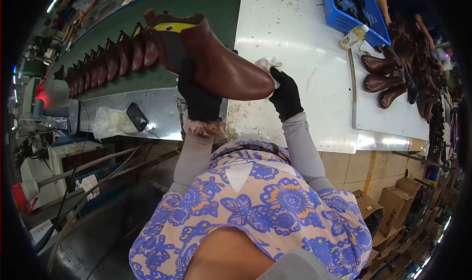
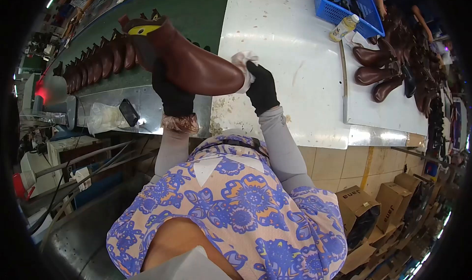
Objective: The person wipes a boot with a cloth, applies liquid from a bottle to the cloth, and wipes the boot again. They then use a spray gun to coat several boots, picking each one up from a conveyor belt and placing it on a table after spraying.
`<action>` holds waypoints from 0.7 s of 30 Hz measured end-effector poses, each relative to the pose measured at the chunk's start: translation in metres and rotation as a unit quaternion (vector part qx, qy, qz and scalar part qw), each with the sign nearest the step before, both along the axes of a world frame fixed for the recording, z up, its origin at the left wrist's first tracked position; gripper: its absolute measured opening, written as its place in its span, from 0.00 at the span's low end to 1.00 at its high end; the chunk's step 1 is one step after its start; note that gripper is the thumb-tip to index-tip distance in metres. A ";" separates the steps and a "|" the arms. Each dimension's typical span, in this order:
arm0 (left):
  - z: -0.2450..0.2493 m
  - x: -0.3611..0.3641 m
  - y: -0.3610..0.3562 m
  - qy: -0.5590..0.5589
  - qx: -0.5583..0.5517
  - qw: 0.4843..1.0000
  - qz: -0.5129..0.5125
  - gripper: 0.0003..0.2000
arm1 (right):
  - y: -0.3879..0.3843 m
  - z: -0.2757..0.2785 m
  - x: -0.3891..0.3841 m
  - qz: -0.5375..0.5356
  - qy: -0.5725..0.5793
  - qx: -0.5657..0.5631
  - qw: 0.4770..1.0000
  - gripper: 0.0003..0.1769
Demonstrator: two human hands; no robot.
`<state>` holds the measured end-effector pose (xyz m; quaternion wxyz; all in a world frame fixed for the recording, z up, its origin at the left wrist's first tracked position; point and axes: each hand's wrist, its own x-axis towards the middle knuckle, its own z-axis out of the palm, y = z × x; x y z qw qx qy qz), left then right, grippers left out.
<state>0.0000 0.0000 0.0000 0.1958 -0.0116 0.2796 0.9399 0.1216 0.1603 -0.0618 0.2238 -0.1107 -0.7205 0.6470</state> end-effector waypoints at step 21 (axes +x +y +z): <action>-0.005 -0.034 0.041 0.042 0.094 0.994 -0.032 0.24 | -0.032 0.000 0.010 -0.241 0.045 -0.109 0.964 0.15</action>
